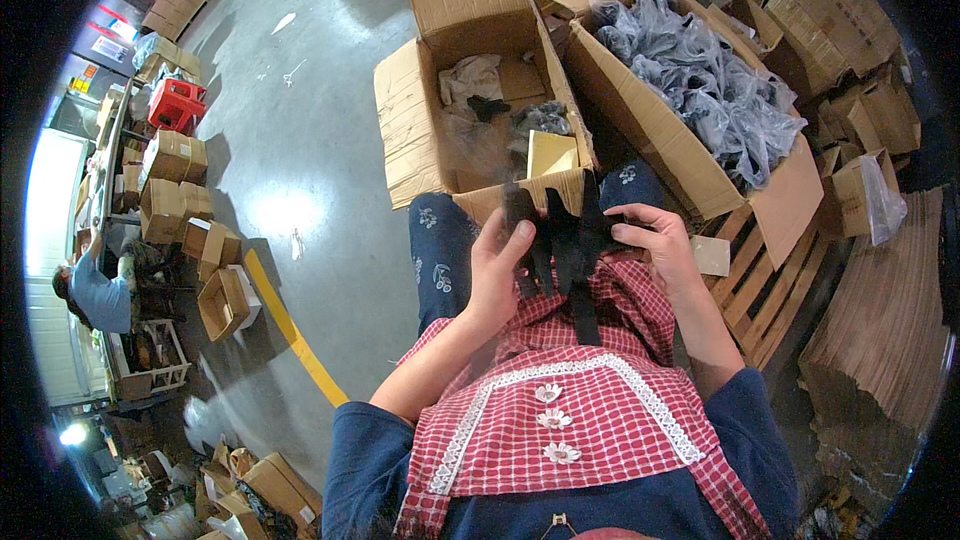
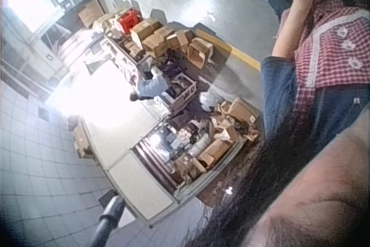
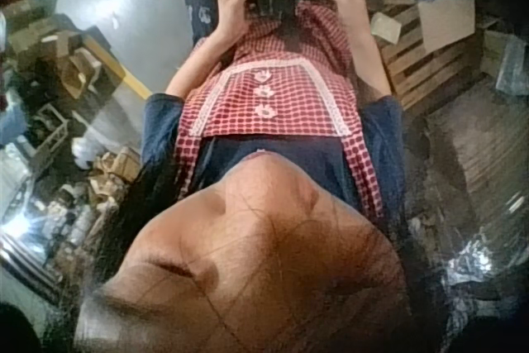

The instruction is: The person attaches paper labels to black plastic components, places the components inside plastic bags, and puts the bags into a cardboard box.

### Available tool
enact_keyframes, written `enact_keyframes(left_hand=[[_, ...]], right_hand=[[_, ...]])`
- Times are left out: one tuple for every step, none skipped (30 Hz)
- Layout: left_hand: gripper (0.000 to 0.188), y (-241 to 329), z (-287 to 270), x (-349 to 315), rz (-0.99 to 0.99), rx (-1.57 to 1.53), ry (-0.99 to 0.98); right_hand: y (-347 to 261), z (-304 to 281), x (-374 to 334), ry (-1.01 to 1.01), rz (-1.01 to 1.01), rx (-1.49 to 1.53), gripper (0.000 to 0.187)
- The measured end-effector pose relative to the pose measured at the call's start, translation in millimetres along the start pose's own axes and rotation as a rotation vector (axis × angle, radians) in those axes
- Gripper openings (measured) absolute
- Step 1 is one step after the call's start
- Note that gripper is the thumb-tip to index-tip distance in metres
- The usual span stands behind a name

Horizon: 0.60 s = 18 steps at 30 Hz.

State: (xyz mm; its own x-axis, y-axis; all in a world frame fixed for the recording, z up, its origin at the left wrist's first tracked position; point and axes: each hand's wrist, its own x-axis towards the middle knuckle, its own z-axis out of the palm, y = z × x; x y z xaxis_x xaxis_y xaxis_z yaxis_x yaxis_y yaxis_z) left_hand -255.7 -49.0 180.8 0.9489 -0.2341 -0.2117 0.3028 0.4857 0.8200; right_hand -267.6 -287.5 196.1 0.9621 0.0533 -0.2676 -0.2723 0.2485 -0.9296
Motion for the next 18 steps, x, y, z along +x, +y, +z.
enact_keyframes(left_hand=[[0.033, 5, 2, -1, -0.057, -0.061, -0.009], [0.034, 8, 3, -2, -0.115, -0.121, -0.018], [0.035, 10, 4, -2, -0.143, -0.105, -0.028], [0.037, 11, 4, -2, -0.171, -0.089, -0.038], [0.038, 11, 3, -2, -0.199, -0.074, -0.049], [0.039, 10, 0, -2, -0.24, -0.133, -0.101], [0.041, 8, -7, 0, -0.281, -0.192, -0.148], [0.042, 6, -11, 0, -0.321, -0.252, -0.196], [0.042, 6, -8, -1, -0.317, -0.274, -0.182], [0.042, 6, -3, -3, -0.313, -0.296, -0.169], [0.042, 6, -1, -4, -0.309, -0.318, -0.155], [0.043, 7, 0, -4, -0.319, -0.324, -0.146], [0.043, 8, -1, -3, -0.33, -0.33, -0.137], [0.044, 8, -1, -3, -0.34, -0.336, -0.127], [0.043, 8, 0, -2, -0.356, -0.351, -0.12], [0.042, 9, 2, -2, -0.373, -0.366, -0.113], [0.042, 9, 3, -1, -0.39, -0.382, -0.106], [0.039, 8, 2, 0, -0.384, -0.356, -0.107]], right_hand=[[-3, 0, -2, -0.023, 0.087, 0.059, 0.024], [-9, 0, -5, -0.046, 0.174, 0.118, 0.023], [-14, 0, -8, -0.067, 0.26, 0.176, 0.022], [-12, -2, -9, -0.098, 0.266, 0.194, 0.022], [-8, -6, -8, -0.129, 0.273, 0.212, 0.022], [-6, -8, -9, -0.163, 0.278, 0.233, 0.023], [-18, 13, -30, -0.062, 0.05, 0.318, 0.025], [-16, 10, -26, -0.115, 0.124, 0.332, 0.025], [-14, 4, -20, -0.164, 0.194, 0.344, 0.025], [-11, -1, -15, -0.213, 0.264, 0.355, 0.025], [-6, -3, -15, -0.208, 0.249, 0.39, 0.025], [-1, -5, -15, -0.204, 0.233, 0.424, 0.025], [4, -6, -15, -0.2, 0.217, 0.458, 0.025], [9, -7, -14, -0.19, 0.188, 0.447, 0.025], [14, -8, -14, -0.18, 0.158, 0.434, 0.026], [19, -10, -14, -0.171, 0.129, 0.422, 0.026], [27, -12, -14, -0.152, 0.047, 0.41, 0.027], [32, -11, -15, -0.134, -0.034, 0.396, 0.027]])
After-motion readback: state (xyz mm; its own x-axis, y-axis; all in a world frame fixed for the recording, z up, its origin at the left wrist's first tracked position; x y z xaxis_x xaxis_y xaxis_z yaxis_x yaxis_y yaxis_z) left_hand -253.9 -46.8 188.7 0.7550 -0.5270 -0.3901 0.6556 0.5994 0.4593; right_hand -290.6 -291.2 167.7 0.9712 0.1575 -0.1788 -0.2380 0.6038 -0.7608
